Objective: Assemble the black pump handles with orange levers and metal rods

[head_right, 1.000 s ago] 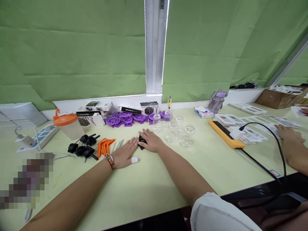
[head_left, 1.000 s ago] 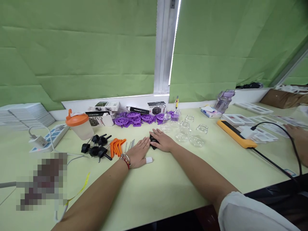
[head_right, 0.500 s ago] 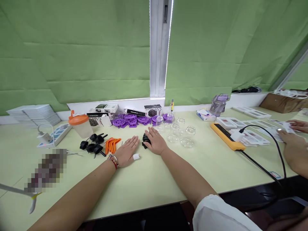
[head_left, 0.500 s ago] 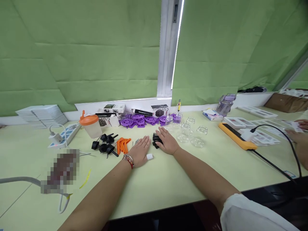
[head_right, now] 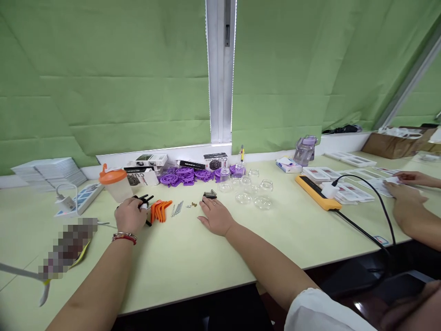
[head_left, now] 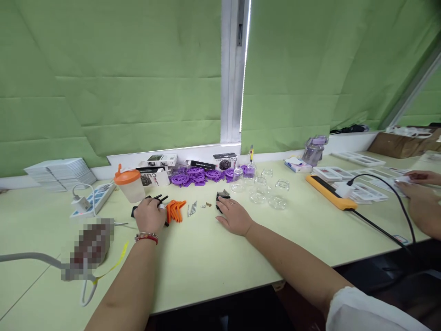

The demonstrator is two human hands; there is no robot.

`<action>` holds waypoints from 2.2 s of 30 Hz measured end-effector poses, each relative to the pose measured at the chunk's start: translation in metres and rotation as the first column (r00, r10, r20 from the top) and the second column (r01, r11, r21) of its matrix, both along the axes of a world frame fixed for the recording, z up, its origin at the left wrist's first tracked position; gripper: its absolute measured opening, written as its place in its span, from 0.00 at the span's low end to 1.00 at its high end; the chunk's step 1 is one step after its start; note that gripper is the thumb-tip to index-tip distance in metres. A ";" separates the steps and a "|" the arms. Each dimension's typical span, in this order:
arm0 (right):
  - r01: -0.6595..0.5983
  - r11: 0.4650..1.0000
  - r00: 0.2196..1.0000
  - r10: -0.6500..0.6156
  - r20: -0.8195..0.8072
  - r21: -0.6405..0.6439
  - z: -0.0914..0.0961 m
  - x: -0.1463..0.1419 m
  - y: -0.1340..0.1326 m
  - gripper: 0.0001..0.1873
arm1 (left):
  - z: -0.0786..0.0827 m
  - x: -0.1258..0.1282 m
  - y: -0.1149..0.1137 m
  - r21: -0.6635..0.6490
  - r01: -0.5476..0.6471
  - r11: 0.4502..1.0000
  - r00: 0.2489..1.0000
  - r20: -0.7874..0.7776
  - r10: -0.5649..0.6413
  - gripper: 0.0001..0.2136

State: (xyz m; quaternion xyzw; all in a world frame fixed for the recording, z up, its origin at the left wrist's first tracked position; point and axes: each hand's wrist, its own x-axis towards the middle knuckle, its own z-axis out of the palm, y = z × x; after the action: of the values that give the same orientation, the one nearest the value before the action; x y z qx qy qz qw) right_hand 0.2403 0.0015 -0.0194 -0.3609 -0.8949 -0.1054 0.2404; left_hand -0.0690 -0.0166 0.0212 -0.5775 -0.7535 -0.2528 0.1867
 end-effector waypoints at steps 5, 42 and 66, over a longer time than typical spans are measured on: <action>0.052 0.998 0.998 -0.051 0.031 -0.033 0.004 -0.002 -0.003 0.21 | -0.003 -0.016 -0.003 -0.052 -0.094 0.994 0.979 0.177 0.102 0.17; 0.280 0.916 0.892 -0.359 -0.275 -0.288 0.004 0.023 0.021 0.13 | -0.002 -0.024 0.002 -0.104 0.001 0.995 0.983 0.184 0.018 0.23; 0.141 0.971 0.978 -0.167 -0.124 -0.193 0.014 -0.007 0.023 0.13 | -0.018 -0.041 0.010 -0.319 -0.032 0.947 0.951 0.281 0.126 0.24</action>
State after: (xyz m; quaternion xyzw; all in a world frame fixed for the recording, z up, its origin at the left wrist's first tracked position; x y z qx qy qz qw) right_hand 0.2334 0.0242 -0.0055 -0.4566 -0.8509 -0.0154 0.2592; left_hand -0.1100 -0.0068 0.0036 -0.5240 -0.8260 -0.2075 -0.0118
